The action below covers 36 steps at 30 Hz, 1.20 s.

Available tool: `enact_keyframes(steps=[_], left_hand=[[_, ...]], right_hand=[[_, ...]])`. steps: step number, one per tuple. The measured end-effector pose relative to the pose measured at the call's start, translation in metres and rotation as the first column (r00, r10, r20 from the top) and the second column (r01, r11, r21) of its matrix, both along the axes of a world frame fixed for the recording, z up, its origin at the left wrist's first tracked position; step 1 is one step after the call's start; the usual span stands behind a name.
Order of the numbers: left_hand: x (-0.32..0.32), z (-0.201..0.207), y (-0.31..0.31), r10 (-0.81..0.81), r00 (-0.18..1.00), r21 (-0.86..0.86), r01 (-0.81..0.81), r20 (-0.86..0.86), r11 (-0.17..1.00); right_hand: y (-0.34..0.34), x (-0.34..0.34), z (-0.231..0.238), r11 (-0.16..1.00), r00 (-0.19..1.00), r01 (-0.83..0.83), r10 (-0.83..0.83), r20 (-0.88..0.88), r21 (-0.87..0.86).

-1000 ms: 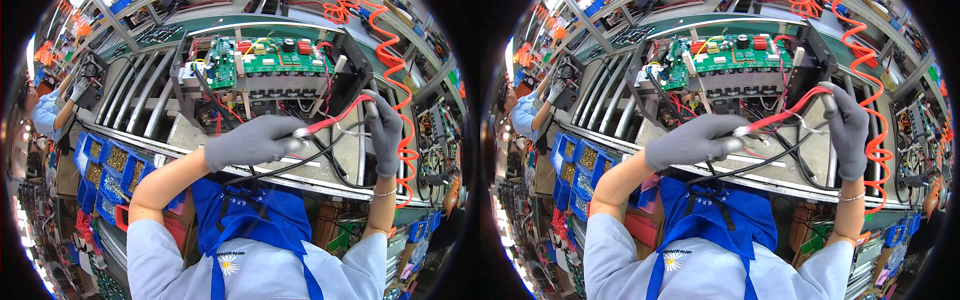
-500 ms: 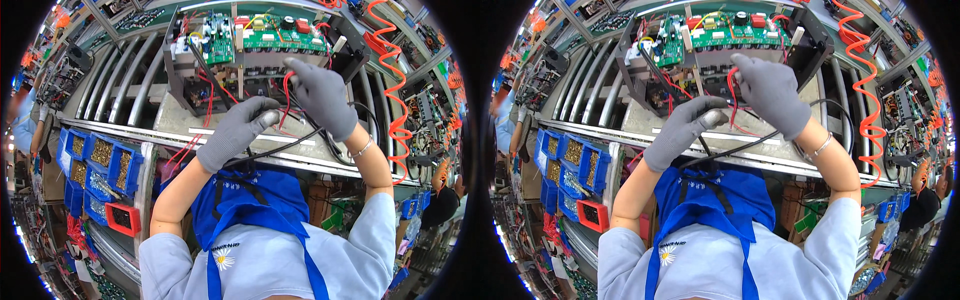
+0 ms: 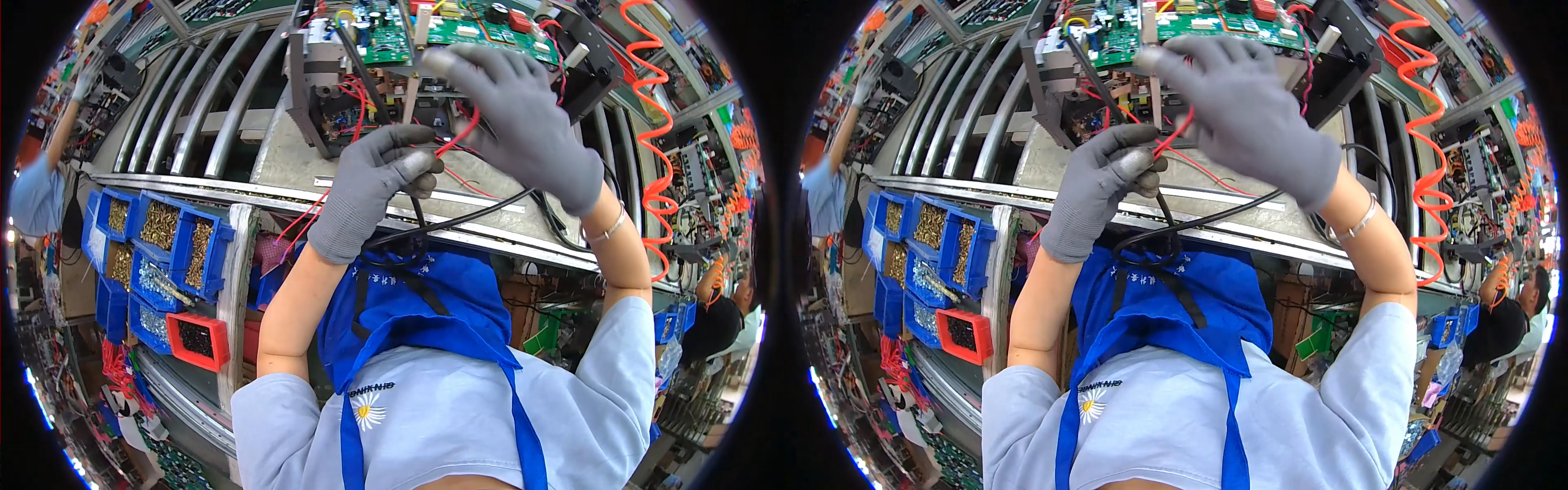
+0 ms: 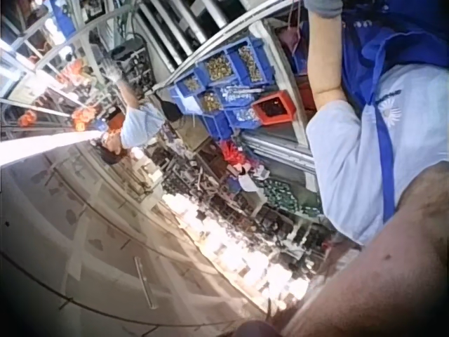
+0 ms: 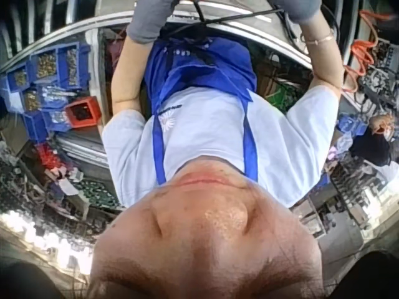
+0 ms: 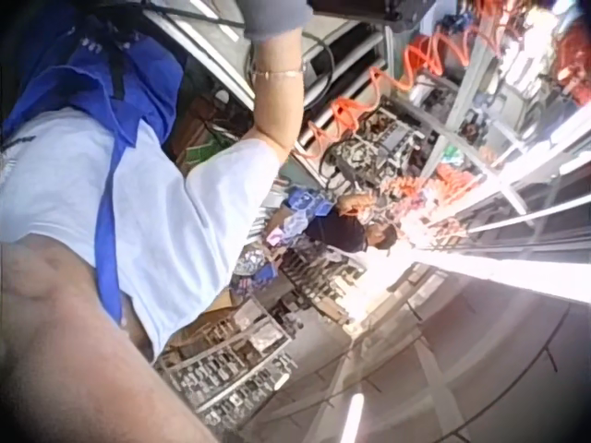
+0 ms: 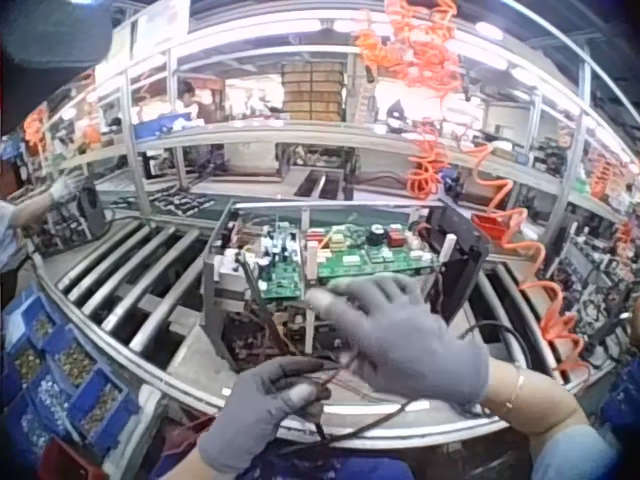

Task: The person assembles an electronic device by connecting various wires to a circuit board and using a pneumatic screwdriver to secure components. They handle red and black wires, route them through the device frame, and fasten parts with screws.

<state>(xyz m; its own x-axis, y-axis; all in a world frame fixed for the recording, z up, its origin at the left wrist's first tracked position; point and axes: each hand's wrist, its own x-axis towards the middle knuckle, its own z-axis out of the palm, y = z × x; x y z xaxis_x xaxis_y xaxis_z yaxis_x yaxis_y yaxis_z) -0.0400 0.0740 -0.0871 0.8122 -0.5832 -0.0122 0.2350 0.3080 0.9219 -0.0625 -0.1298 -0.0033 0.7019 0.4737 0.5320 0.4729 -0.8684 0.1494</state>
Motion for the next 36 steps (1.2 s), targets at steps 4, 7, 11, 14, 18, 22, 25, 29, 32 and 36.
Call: enact_keyframes(steps=[4,7,11,14,18,22,25,29,32,36], left_hand=[[-0.002,0.016,0.005,0.174,0.97,-0.008,-0.175,0.17,0.985],[-0.001,0.011,0.006,0.268,0.934,-0.152,-0.237,0.237,0.96],[0.012,0.012,0.005,0.365,0.907,-0.222,-0.319,0.21,0.921],[0.034,-0.008,0.001,0.54,0.788,-0.108,-0.535,0.296,0.838],[0.059,-0.023,-0.017,0.411,0.864,-0.014,-0.426,0.291,0.905],[0.061,-0.006,-0.007,0.319,0.947,-0.05,-0.317,0.032,0.947],[0.063,-0.016,-0.001,0.409,0.912,-0.104,-0.407,0.0,0.907],[0.057,-0.006,-0.006,0.412,0.91,-0.162,-0.414,-0.045,0.896],[0.061,-0.008,-0.005,0.39,0.921,-0.163,-0.385,-0.003,0.908],[0.061,-0.006,-0.005,0.347,0.938,-0.174,-0.339,0.018,0.925]], right_hand=[[0.013,-0.007,0.0,0.979,0.958,-0.171,0.138,-0.253,-0.113],[0.019,0.004,0.008,0.981,0.908,-0.185,0.149,-0.392,-0.054],[0.028,0.027,0.028,0.986,0.848,-0.143,0.168,-0.502,0.089],[0.033,0.062,0.052,0.994,0.853,-0.081,0.106,-0.511,0.071],[0.041,0.101,0.059,0.963,0.939,-0.018,-0.076,-0.337,-0.268],[0.047,0.112,0.055,0.913,0.95,0.02,-0.144,-0.277,-0.408],[0.054,0.115,0.058,0.89,0.945,0.016,-0.162,-0.283,-0.457],[0.054,0.119,0.058,0.859,0.958,-0.019,-0.13,-0.254,-0.512],[0.059,0.12,0.061,0.832,0.955,-0.045,-0.126,-0.267,-0.553],[0.064,0.12,0.066,0.787,0.962,-0.057,-0.122,-0.246,-0.614]])
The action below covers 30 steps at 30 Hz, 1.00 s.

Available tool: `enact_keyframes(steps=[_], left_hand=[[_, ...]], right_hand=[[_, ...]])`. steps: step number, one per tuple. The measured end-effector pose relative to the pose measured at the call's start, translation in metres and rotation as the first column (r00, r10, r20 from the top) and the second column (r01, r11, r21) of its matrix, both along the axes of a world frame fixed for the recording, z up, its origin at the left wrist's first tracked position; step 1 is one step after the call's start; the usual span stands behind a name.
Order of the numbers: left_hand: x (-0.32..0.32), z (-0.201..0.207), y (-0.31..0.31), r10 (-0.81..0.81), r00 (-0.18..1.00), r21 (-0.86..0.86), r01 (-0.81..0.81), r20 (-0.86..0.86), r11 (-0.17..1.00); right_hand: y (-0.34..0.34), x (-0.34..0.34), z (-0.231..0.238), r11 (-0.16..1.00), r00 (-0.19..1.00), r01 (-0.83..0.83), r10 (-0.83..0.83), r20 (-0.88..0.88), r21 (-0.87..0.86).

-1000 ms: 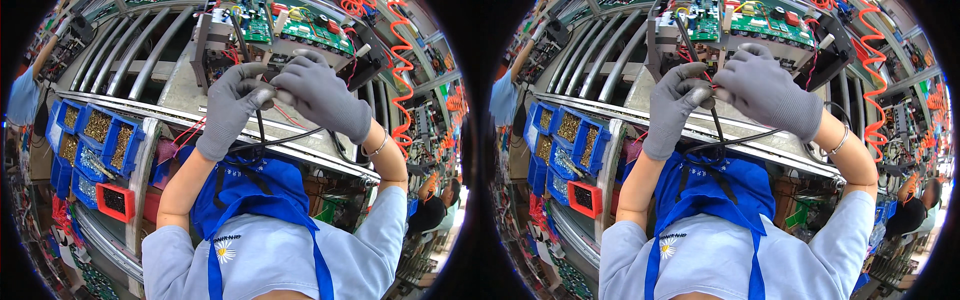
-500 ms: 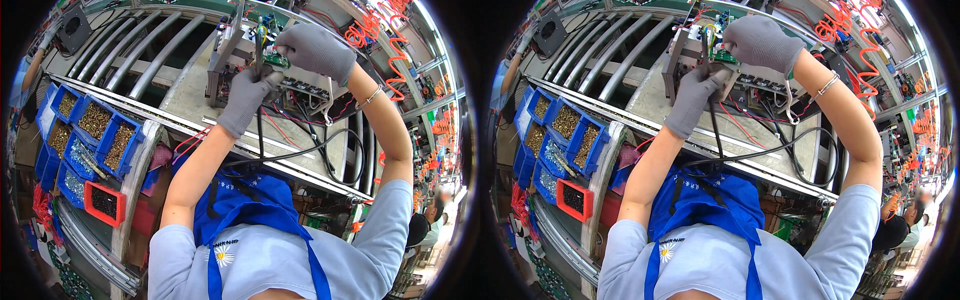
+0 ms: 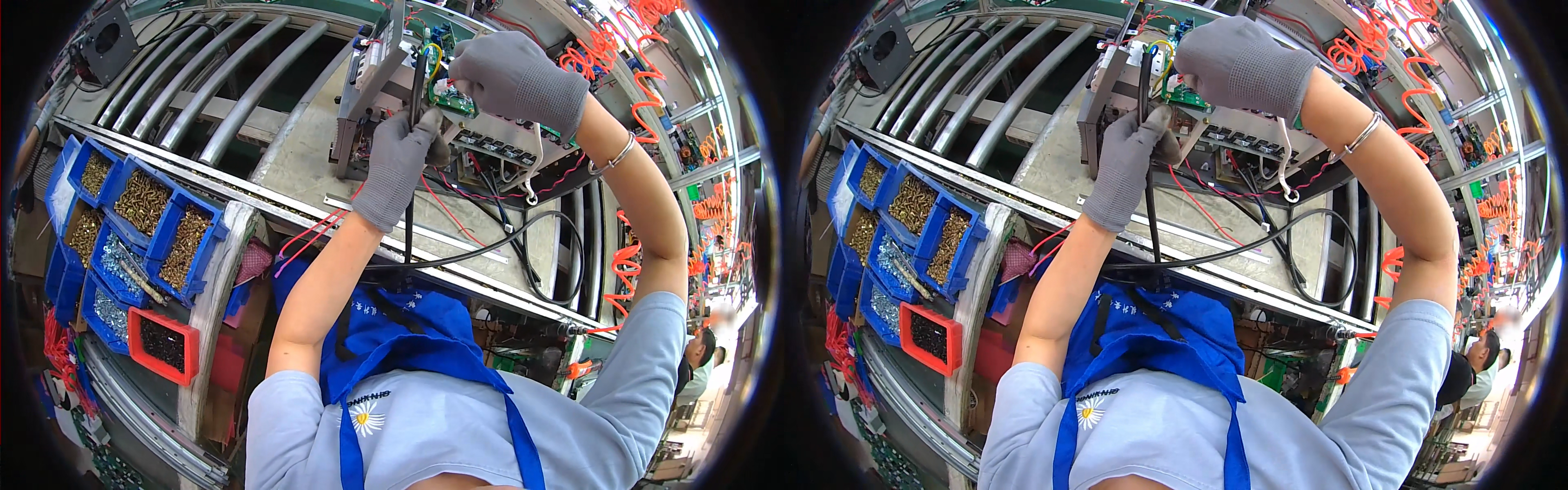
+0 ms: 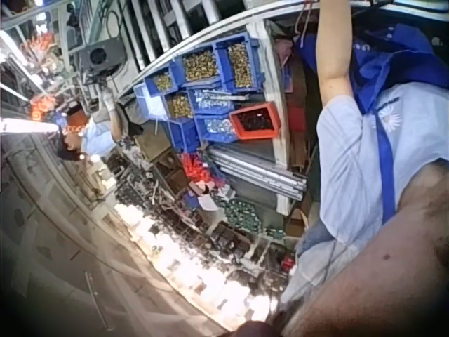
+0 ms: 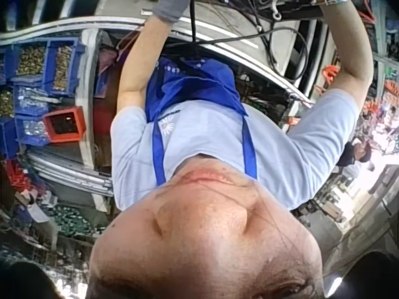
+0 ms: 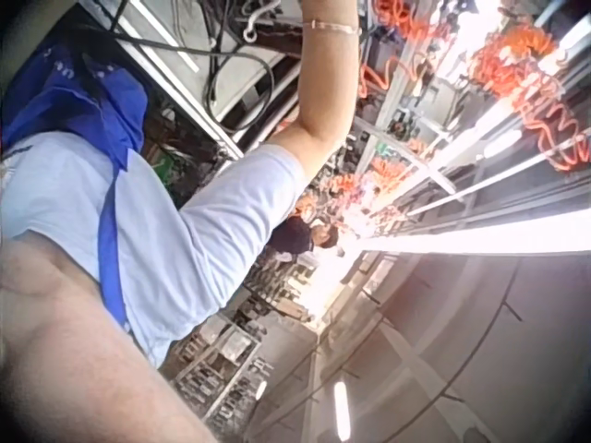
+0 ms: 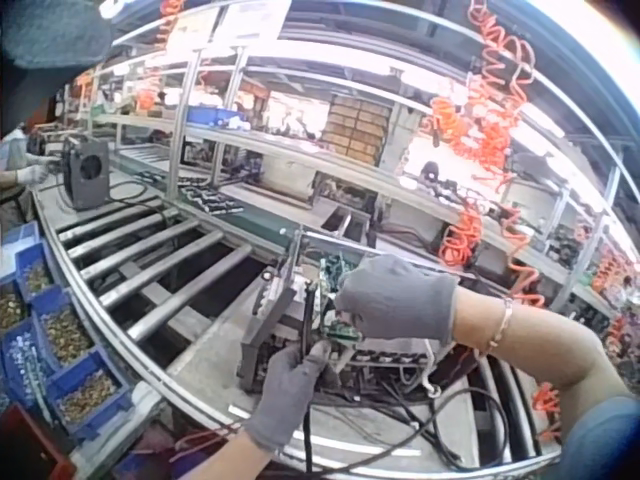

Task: The person assembles an electronic device by connecting various wires to a circuit board and using a pneumatic screwdriver to secure components. They handle red and black wires, route them through the device frame, and fasten parts with screws.

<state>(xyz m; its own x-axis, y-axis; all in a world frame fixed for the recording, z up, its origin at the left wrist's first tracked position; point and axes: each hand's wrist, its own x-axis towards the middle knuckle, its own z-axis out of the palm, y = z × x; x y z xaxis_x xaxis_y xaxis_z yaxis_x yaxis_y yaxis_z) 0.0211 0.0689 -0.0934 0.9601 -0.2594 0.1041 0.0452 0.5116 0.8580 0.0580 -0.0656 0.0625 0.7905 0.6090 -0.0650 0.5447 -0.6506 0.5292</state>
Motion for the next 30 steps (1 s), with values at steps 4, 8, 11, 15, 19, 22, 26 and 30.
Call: enact_keyframes(steps=[4,8,11,15,19,22,26,30], left_hand=[[0.003,-0.001,-0.003,0.082,0.987,0.2,-0.109,0.135,0.974],[0.01,-0.005,-0.001,0.094,0.972,0.305,-0.159,0.216,0.939],[0.012,-0.004,0.001,0.076,0.978,0.327,-0.137,0.192,0.935],[0.012,0.005,0.005,0.044,0.973,0.339,-0.122,0.228,0.933],[0.015,0.001,0.008,0.002,0.978,0.264,-0.059,0.209,0.963],[0.012,0.002,0.009,-0.003,0.985,0.241,-0.04,0.175,0.97],[0.014,0.0,0.01,-0.004,0.974,0.259,-0.057,0.228,0.964],[0.005,0.015,0.022,-0.019,0.904,0.694,-0.314,0.427,0.648]], right_hand=[[0.005,0.0,-0.01,1.0,0.999,0.007,-0.007,0.037,-0.002],[0.01,-0.005,-0.018,1.0,1.0,0.015,-0.014,0.021,-0.026],[0.018,-0.008,-0.013,0.992,0.999,-0.03,0.033,0.02,-0.127],[0.029,-0.007,-0.004,0.952,0.991,-0.131,0.133,-0.014,-0.277],[0.032,0.0,-0.007,0.95,0.977,-0.211,0.207,-0.042,-0.228],[0.041,-0.005,-0.008,0.956,0.997,-0.067,0.055,-0.05,-0.287],[0.043,-0.01,-0.005,0.962,0.999,-0.032,0.022,-0.042,-0.27],[0.012,-0.009,-0.027,0.998,0.998,0.056,-0.057,0.037,0.033]])
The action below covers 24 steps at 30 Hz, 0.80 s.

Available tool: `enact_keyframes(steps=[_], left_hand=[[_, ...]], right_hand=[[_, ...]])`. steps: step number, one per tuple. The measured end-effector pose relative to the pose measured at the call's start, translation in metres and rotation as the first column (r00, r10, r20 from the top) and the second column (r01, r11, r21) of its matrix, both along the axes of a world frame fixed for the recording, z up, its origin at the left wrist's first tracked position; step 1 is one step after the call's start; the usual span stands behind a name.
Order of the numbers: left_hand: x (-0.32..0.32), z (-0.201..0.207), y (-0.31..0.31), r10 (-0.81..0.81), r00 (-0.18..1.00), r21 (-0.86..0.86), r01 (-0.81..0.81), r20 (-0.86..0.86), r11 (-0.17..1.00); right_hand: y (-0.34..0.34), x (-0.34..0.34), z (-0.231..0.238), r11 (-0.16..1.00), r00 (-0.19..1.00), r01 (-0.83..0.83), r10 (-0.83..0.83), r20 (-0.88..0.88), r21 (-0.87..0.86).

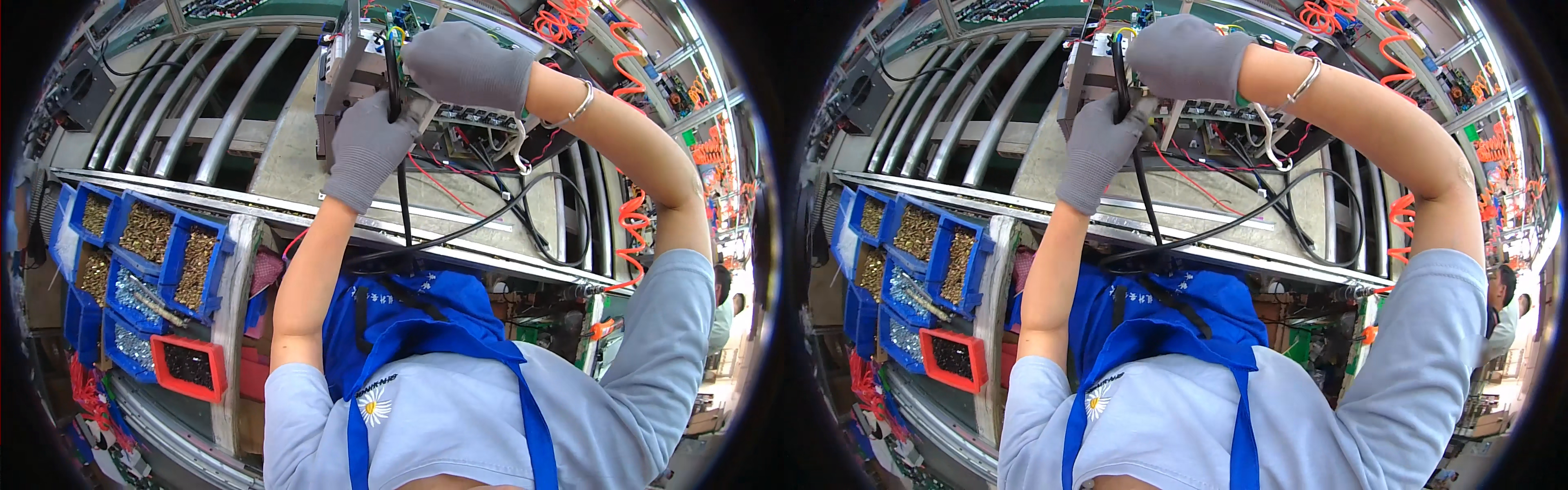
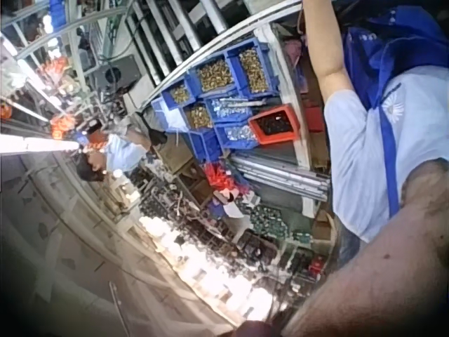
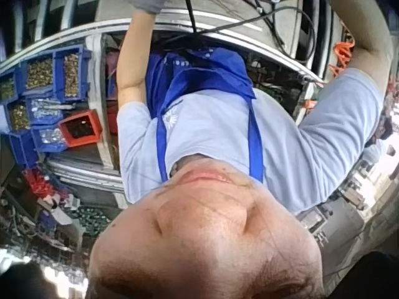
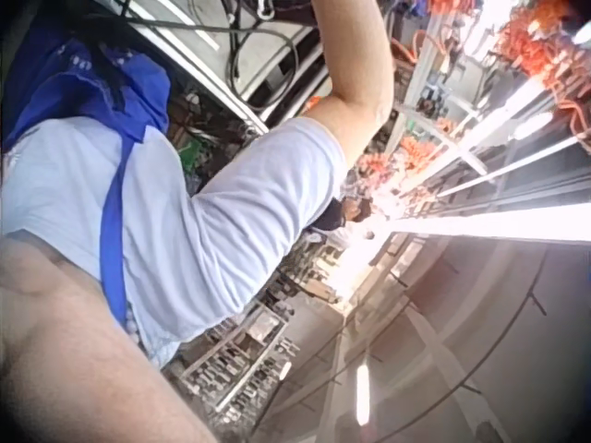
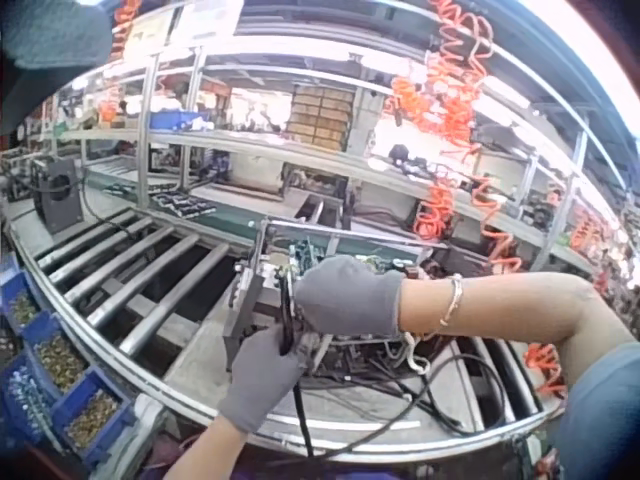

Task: The person assembles an electronic device by connecting various wires to a circuit board and using a pneumatic screwdriver to secure components. They handle red and black wires, route them through the device frame, and fasten parts with screws.

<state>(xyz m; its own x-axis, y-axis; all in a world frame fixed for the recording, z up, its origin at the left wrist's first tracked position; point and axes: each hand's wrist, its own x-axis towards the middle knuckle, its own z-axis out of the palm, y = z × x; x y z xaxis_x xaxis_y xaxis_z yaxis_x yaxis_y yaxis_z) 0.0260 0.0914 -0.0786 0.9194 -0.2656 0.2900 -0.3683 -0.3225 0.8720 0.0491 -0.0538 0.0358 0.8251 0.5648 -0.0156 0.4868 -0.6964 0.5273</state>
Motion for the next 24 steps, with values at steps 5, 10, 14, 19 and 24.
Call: enact_keyframes(steps=[5,10,14,19,24], left_hand=[[-0.005,0.033,0.003,0.202,0.725,0.005,-0.272,0.658,0.962],[0.044,0.072,-0.038,-0.284,0.566,0.505,-0.283,0.774,0.815],[0.063,0.066,-0.04,-0.088,0.664,0.192,-0.086,0.743,0.978],[0.061,0.076,-0.06,0.013,0.778,0.319,-0.272,0.628,0.908],[0.058,0.064,-0.076,-0.05,0.739,0.361,-0.268,0.672,0.893]], right_hand=[[-0.029,-0.039,0.024,0.958,0.972,0.209,-0.225,0.064,0.194],[-0.073,-0.057,0.048,0.934,0.929,0.276,-0.32,0.188,0.225],[-0.114,-0.064,0.034,0.913,0.935,0.189,-0.28,0.217,0.363],[-0.191,-0.087,0.025,0.723,0.931,0.349,-0.341,-0.132,0.596],[-0.218,-0.089,0.02,0.898,0.862,0.104,-0.295,0.411,0.428]])
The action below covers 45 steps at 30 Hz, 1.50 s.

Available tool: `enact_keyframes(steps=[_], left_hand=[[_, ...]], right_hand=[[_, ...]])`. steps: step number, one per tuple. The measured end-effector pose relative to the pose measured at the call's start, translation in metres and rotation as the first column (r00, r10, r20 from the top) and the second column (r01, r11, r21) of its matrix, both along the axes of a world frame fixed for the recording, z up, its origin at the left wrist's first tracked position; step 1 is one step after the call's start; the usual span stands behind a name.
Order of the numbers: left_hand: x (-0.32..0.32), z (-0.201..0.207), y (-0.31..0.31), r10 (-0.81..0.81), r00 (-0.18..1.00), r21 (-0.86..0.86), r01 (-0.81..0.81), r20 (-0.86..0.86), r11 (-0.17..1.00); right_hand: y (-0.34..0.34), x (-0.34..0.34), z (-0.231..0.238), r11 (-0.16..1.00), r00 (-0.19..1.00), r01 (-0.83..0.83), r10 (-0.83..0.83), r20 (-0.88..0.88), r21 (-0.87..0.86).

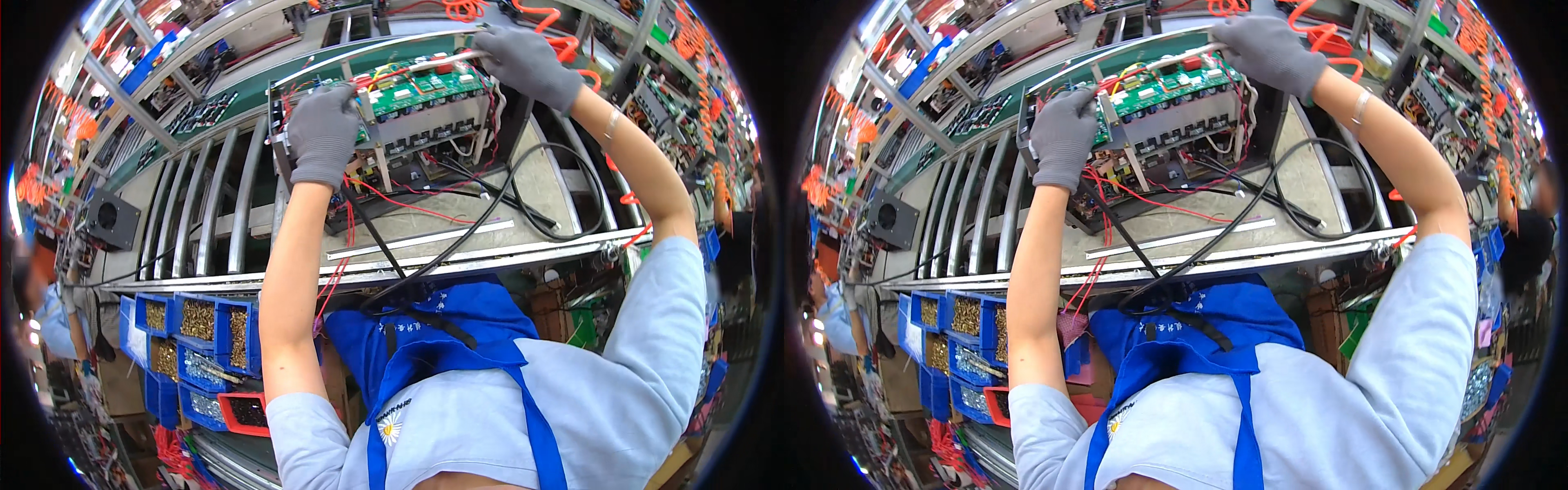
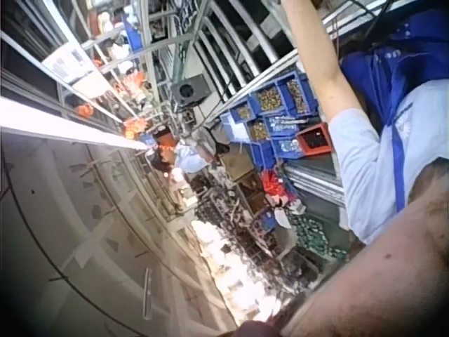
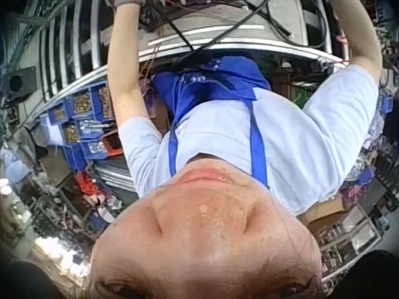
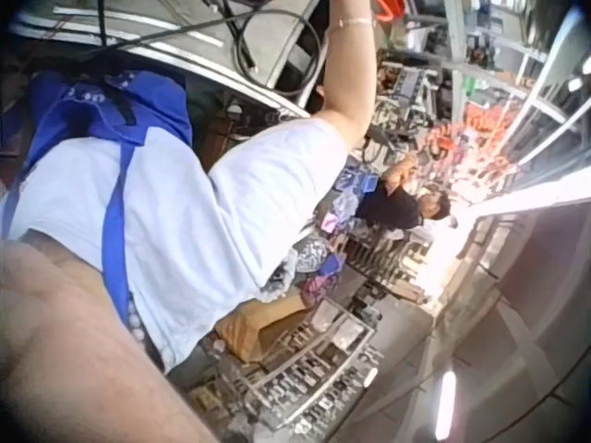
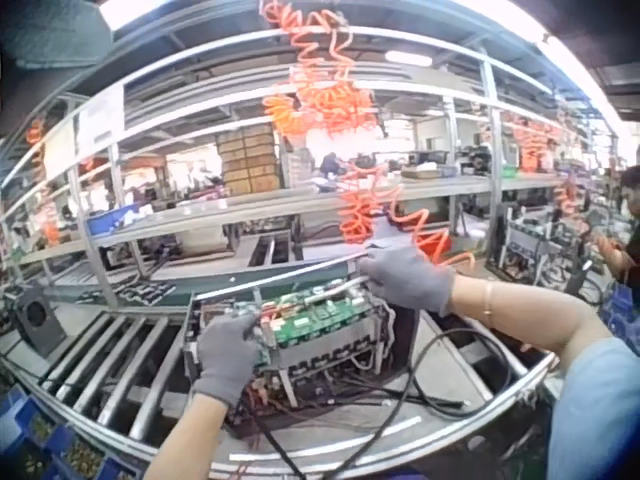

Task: The person assembles an electronic device by connecting various wires to a circuit board and using a pneumatic screwdriver to secure components. They handle red and black wires, route them through the device frame, and fasten parts with screws.

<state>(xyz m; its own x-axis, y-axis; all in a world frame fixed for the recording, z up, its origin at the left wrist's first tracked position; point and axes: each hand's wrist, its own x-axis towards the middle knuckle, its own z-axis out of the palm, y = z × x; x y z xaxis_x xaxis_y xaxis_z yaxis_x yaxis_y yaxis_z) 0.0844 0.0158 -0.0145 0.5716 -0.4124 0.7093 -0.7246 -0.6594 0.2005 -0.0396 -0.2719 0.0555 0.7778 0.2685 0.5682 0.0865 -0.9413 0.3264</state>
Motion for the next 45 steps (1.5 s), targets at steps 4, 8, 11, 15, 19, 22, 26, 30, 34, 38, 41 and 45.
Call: enact_keyframes(steps=[4,8,11,15,19,22,26,30,34,38,41,45], left_hand=[[-0.002,0.003,0.0,-0.008,0.999,0.036,0.009,-0.051,0.999],[-0.001,0.001,-0.003,0.009,0.999,0.055,-0.006,-0.047,0.998],[-0.002,0.001,-0.004,0.01,0.998,0.049,-0.007,-0.063,0.999],[-0.007,0.004,-0.002,0.042,0.996,0.084,-0.036,-0.075,0.996],[-0.01,0.001,-0.001,0.072,0.994,0.115,-0.063,-0.078,0.991],[-0.012,0.001,-0.007,0.037,0.998,0.091,-0.032,-0.059,0.995],[-0.011,-0.002,-0.007,0.032,0.999,0.114,-0.029,-0.03,0.993],[-0.009,-0.008,-0.008,0.004,1.0,0.094,-0.005,0.008,0.996],[-0.011,-0.012,-0.008,-0.001,0.996,0.105,-0.008,0.084,0.994],[-0.009,-0.015,-0.009,-0.03,0.997,0.108,0.022,0.073,0.994],[-0.009,-0.009,-0.008,-0.065,0.997,0.165,0.057,0.042,0.985],[-0.004,-0.001,0.002,-0.112,0.992,0.259,0.122,-0.053,0.958]], right_hand=[[-0.023,0.014,-0.021,0.994,0.995,0.088,-0.086,0.046,-0.057],[-0.034,0.027,-0.014,0.996,0.996,0.032,-0.025,0.088,-0.08],[-0.024,0.022,0.001,0.963,0.942,0.258,-0.235,-0.239,0.071],[-0.024,0.009,-0.006,0.974,0.944,0.223,-0.225,-0.24,-0.035],[-0.025,0.011,-0.003,0.978,0.983,0.175,-0.181,-0.046,-0.111],[-0.053,0.019,-0.011,0.972,0.972,0.195,-0.209,-0.103,-0.129],[-0.038,0.014,0.0,0.954,0.924,0.284,-0.298,-0.24,-0.091],[-0.05,0.006,-0.013,0.981,0.97,0.167,-0.182,-0.163,-0.1],[-0.062,0.023,-0.013,0.984,0.977,0.138,-0.154,-0.145,-0.114],[-0.062,0.051,-0.004,0.876,0.923,0.19,-0.006,-0.385,0.443],[-0.044,0.057,0.007,0.924,0.909,0.075,0.091,-0.406,0.376],[-0.017,0.033,-0.022,0.981,0.961,-0.193,0.189,-0.202,0.0]])
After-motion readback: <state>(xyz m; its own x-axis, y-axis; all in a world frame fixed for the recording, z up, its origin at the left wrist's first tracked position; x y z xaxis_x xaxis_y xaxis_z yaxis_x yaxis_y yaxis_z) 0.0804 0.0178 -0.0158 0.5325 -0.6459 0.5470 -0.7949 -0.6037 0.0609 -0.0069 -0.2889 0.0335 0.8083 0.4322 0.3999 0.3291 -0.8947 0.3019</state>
